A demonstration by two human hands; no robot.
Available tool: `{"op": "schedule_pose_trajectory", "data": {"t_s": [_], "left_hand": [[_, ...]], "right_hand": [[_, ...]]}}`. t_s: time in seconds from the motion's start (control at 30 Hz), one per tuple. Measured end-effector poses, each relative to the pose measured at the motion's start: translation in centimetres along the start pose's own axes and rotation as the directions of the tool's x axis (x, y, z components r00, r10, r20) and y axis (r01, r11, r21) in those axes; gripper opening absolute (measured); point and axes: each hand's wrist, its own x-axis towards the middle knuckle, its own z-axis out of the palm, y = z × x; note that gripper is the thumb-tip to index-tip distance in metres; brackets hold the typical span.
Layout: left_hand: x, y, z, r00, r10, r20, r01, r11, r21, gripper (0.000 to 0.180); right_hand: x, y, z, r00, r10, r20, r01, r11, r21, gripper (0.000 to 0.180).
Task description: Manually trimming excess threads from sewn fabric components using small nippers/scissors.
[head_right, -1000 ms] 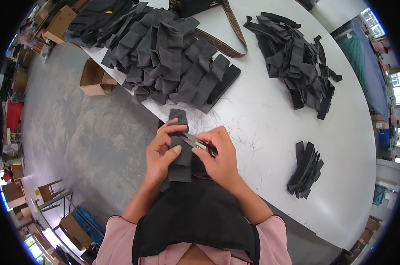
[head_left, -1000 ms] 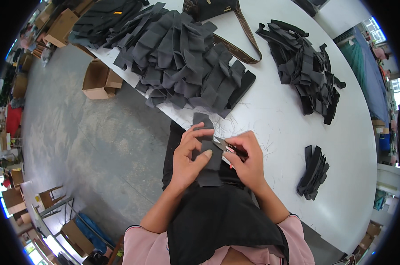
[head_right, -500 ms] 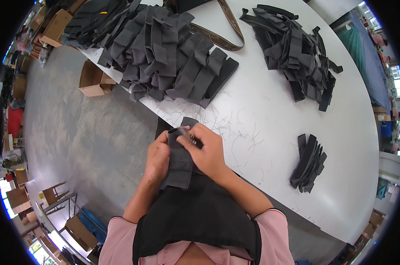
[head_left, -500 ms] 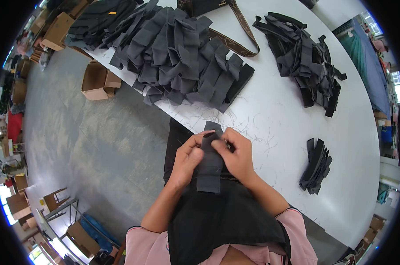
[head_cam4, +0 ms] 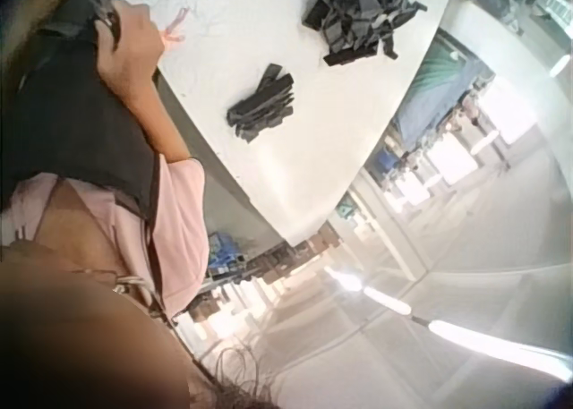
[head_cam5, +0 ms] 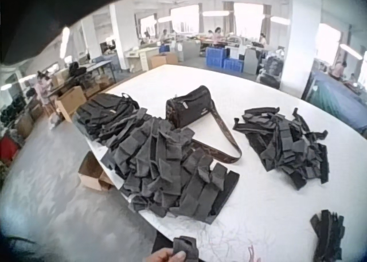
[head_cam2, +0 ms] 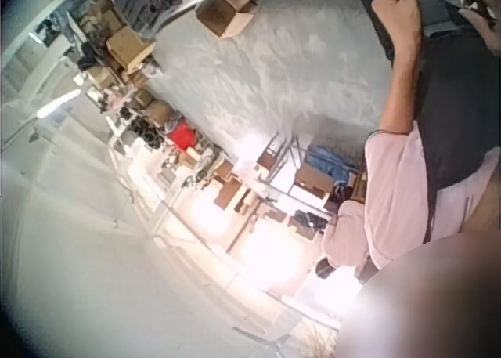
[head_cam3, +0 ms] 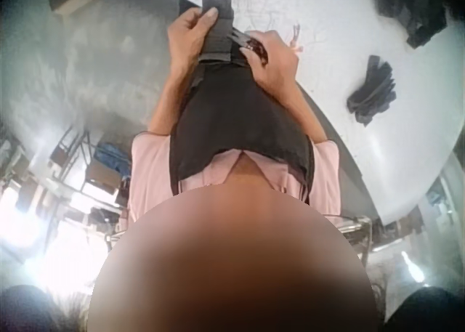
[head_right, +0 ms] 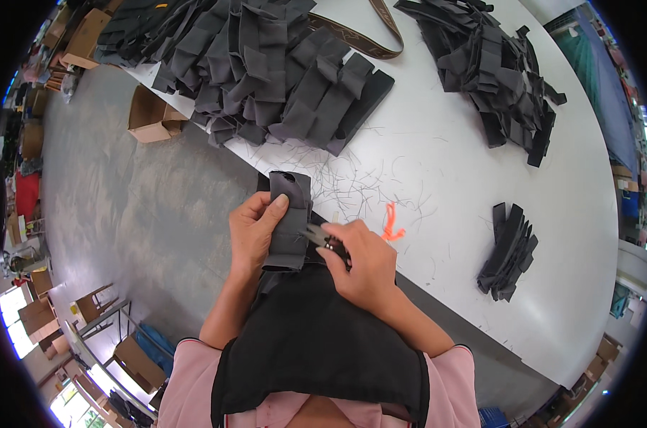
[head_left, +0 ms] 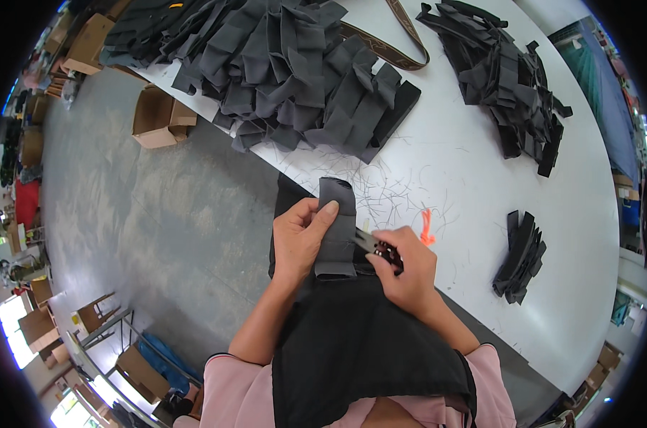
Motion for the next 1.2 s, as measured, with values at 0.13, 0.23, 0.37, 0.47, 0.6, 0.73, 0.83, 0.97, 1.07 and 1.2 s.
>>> {"op": "schedule_pose_trajectory", "data": {"t_s": [0.13, 0.23, 0.37, 0.47, 0.6, 0.73, 0.83, 0.97, 1.07, 1.2], "left_hand": [[0.1, -0.2, 0.1, 0.999, 0.040, -0.016, -0.040, 0.999, 0.032, 0.020], [0.0, -0.1, 0.3, 0.999, 0.033, -0.030, -0.033, 0.999, 0.010, 0.020], [-0.1, 0.0, 0.2, 0.999, 0.022, -0.050, -0.023, 1.000, -0.010, 0.020], [-0.2, -0.1, 0.2, 0.999, 0.021, -0.040, -0.020, 1.000, 0.024, 0.021], [-0.4, 0.3, 0.7, 0.999, -0.004, -0.040, 0.004, 1.000, -0.011, 0.020], [-0.4, 0.0, 0.5, 0.999, 0.003, -0.034, -0.005, 0.998, -0.061, 0.018], [-0.4, 0.0, 0.4, 0.999, -0.013, -0.049, 0.009, 0.997, -0.082, 0.018], [-0.4, 0.2, 0.5, 0.998, -0.003, -0.059, -0.003, 0.996, -0.091, 0.018], [-0.5, 0.2, 0.6, 0.999, 0.002, -0.051, -0.004, 0.999, -0.049, 0.018], [-0.6, 0.1, 0.8, 0.999, 0.035, -0.027, -0.036, 0.998, -0.052, 0.018]], "right_hand": [[-0.6, 0.3, -0.1, 0.985, -0.173, 0.010, 0.171, 0.958, -0.230, 0.030], [-0.6, 0.1, -0.3, 0.974, -0.227, 0.000, 0.220, 0.941, -0.258, 0.029], [-1.0, -0.1, -0.5, 0.971, -0.239, -0.008, 0.226, 0.927, -0.299, 0.030], [-0.6, 0.0, -0.1, 0.965, -0.261, -0.021, 0.245, 0.929, -0.278, 0.032], [-0.5, 0.1, 0.4, 0.960, -0.275, -0.059, 0.250, 0.930, -0.268, 0.033], [-0.7, -0.1, 0.7, 0.959, -0.272, -0.083, 0.239, 0.929, -0.281, 0.032], [-1.0, -0.2, 0.5, 0.957, -0.277, -0.081, 0.240, 0.919, -0.312, 0.032], [-1.2, 0.0, 0.2, 0.954, -0.290, -0.078, 0.252, 0.914, -0.319, 0.032], [-0.8, -0.1, 0.4, 0.952, -0.296, -0.076, 0.264, 0.922, -0.285, 0.031], [-0.8, -0.2, 0.5, 0.954, -0.286, -0.092, 0.248, 0.923, -0.293, 0.030]]}}
